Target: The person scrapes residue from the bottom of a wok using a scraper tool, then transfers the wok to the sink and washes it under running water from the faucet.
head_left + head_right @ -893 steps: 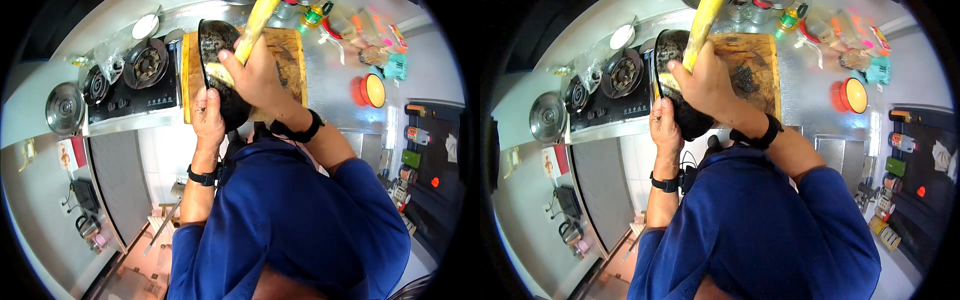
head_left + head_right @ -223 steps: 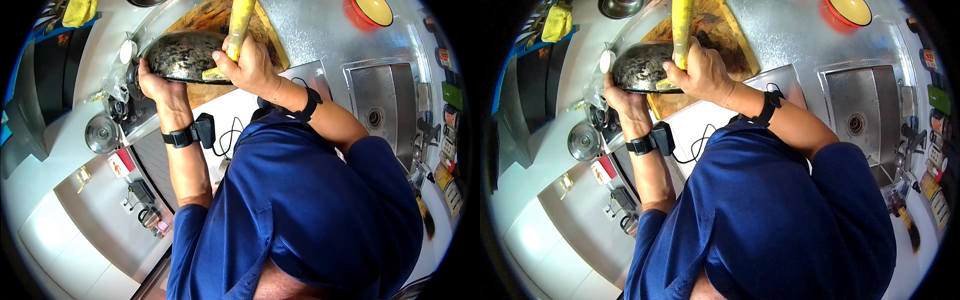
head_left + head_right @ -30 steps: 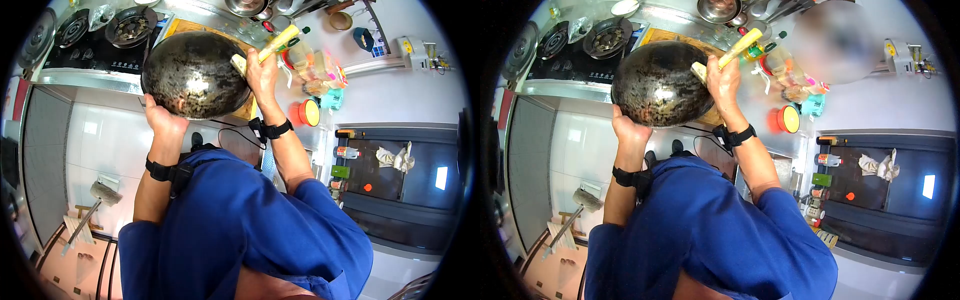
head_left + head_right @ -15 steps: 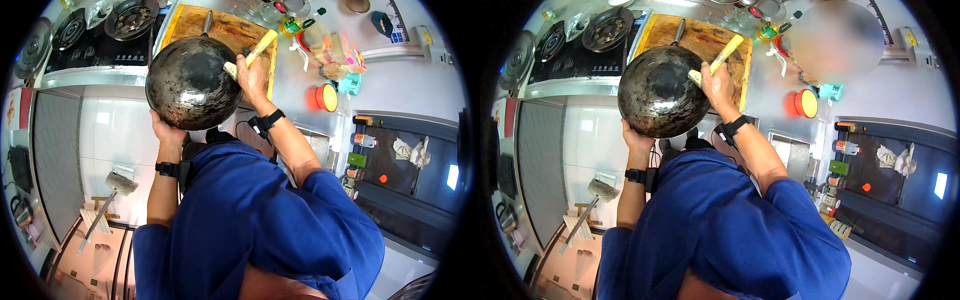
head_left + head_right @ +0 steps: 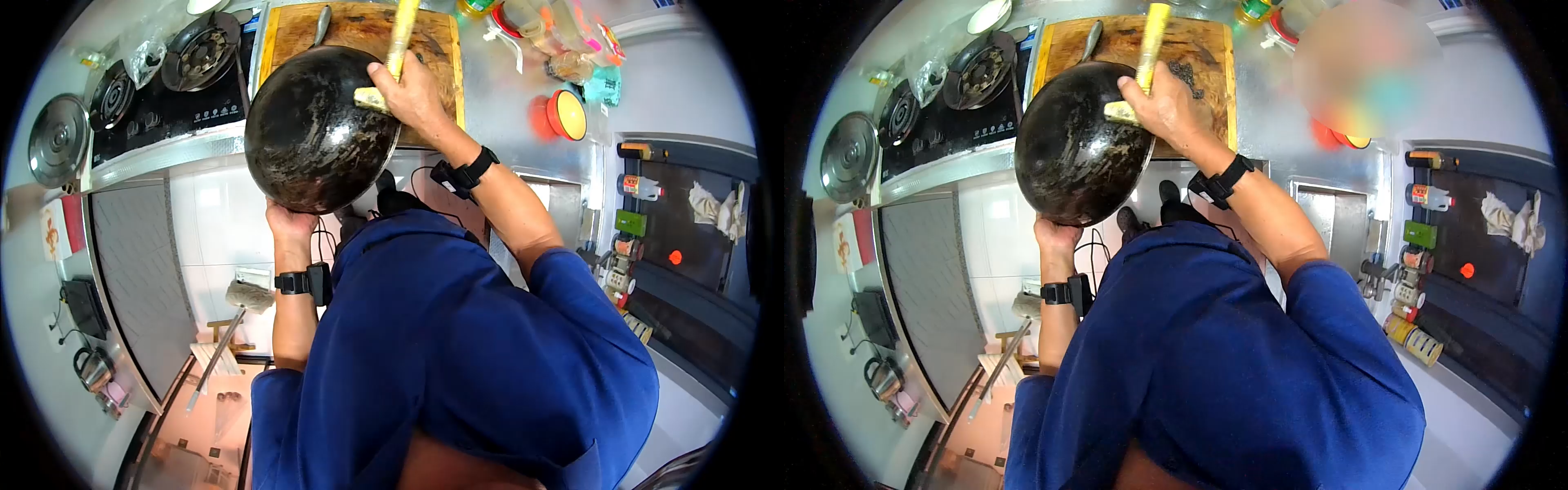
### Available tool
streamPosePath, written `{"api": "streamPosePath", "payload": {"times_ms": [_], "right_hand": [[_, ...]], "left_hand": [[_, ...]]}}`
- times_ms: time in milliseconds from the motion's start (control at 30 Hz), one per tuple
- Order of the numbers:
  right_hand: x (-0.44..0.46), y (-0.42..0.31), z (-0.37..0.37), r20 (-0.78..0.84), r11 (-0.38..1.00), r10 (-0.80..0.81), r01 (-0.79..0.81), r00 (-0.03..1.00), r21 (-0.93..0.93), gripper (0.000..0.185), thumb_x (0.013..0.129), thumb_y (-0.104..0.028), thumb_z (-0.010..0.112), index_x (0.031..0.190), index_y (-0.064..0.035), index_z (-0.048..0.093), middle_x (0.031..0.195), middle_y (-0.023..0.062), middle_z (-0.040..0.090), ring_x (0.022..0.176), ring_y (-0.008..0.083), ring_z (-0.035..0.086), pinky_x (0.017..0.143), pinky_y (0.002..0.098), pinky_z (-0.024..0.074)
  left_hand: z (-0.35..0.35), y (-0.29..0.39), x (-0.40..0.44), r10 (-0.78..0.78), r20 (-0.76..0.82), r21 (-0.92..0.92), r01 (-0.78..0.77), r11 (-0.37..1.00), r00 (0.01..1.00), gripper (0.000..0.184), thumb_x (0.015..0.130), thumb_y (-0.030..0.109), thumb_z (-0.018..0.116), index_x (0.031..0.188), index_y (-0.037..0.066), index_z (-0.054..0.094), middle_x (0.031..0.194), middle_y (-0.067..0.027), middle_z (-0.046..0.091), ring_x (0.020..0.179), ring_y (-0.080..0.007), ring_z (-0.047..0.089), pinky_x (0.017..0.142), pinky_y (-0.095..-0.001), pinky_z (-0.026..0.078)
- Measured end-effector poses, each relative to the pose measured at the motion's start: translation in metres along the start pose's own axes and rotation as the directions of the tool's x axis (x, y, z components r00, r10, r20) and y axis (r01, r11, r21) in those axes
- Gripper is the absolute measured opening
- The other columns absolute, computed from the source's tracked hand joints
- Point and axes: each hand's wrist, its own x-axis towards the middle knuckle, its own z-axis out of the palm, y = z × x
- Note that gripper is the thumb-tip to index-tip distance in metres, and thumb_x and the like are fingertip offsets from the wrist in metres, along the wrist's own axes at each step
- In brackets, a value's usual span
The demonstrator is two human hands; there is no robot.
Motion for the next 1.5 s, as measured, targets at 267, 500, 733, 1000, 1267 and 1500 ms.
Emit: {"api": "streamPosePath", "payload": {"times_ms": [267, 500, 733, 1000, 1267, 1500], "right_hand": [[0.027, 0.021, -0.008, -0.076, 0.974, -0.048, 0.063, 0.996, 0.217, 0.048, 0.087, -0.045, 0.067, 0.097, 0.0012, 0.060, 0.080, 0.0190, 0.065, 0.077, 0.0321, 0.066, 0.070, 0.0429, 0.0499], [0.043, 0.026, -0.011, 0.186, 0.772, -0.001, -0.117, 0.983, 0.625, 0.039, 0.091, -0.035, 0.067, 0.105, 0.0015, 0.065, 0.089, 0.0046, 0.066, 0.078, 0.0165, 0.060, 0.070, 0.0322, 0.0484], [0.035, 0.008, -0.032, 0.229, 0.578, 0.244, -0.330, 0.943, 0.746, 0.036, 0.089, -0.031, 0.068, 0.101, 0.0031, 0.064, 0.084, 0.0080, 0.063, 0.074, 0.0131, 0.059, 0.063, 0.0314, 0.0466], [0.032, 0.001, -0.038, 0.145, 0.528, 0.266, -0.270, 0.953, 0.805, 0.034, 0.089, -0.031, 0.067, 0.097, 0.0010, 0.062, 0.070, 0.0037, 0.059, 0.052, 0.0101, 0.051, 0.040, 0.0303, 0.0353], [0.039, 0.009, -0.050, 0.127, 0.740, 0.203, -0.237, 0.971, 0.629, 0.034, 0.094, -0.028, 0.064, 0.104, 0.0041, 0.063, 0.088, 0.0081, 0.065, 0.075, 0.0132, 0.059, 0.068, 0.0313, 0.0482], [0.048, -0.008, -0.086, -0.067, 0.863, -0.485, 0.464, 0.872, -0.198, 0.045, 0.092, -0.039, 0.065, 0.084, 0.0043, 0.057, 0.086, 0.0287, 0.063, 0.074, 0.0473, 0.061, 0.067, 0.0538, 0.0489]], "left_hand": [[0.009, 0.009, -0.007, 0.050, -0.110, 0.157, -0.032, 0.987, 0.993, 0.049, 0.105, 0.028, 0.027, 0.143, 0.000, 0.044, 0.147, -0.0202, 0.045, 0.133, -0.0379, 0.046, 0.113, -0.0569, 0.036], [0.025, 0.001, -0.028, -0.010, -0.138, 0.281, 0.049, 0.958, 0.990, 0.048, 0.106, 0.025, 0.026, 0.141, -0.002, 0.044, 0.145, -0.0227, 0.046, 0.132, -0.0386, 0.048, 0.110, -0.0573, 0.040], [0.044, 0.009, -0.005, 0.021, -0.129, 0.262, 0.014, 0.965, 0.991, 0.047, 0.105, 0.023, 0.027, 0.139, -0.002, 0.046, 0.143, -0.0225, 0.049, 0.129, -0.0375, 0.051, 0.109, -0.0549, 0.042], [0.105, 0.011, -0.008, 0.147, -0.112, 0.079, -0.138, 0.987, 0.983, 0.047, 0.105, 0.034, 0.034, 0.134, 0.001, 0.053, 0.136, -0.0187, 0.057, 0.128, -0.0337, 0.054, 0.109, -0.0524, 0.042], [0.129, -0.036, -0.056, 0.310, -0.010, -0.192, -0.306, 0.933, 0.951, 0.029, 0.101, 0.027, 0.056, 0.115, 0.002, 0.061, 0.116, -0.0080, 0.069, 0.106, -0.0199, 0.067, 0.094, -0.0363, 0.055], [0.156, -0.057, -0.060, 0.437, 0.025, -0.246, -0.418, 0.874, 0.899, 0.028, 0.102, 0.026, 0.053, 0.114, 0.003, 0.062, 0.116, -0.0089, 0.069, 0.105, -0.0231, 0.068, 0.096, -0.0383, 0.054]]}}
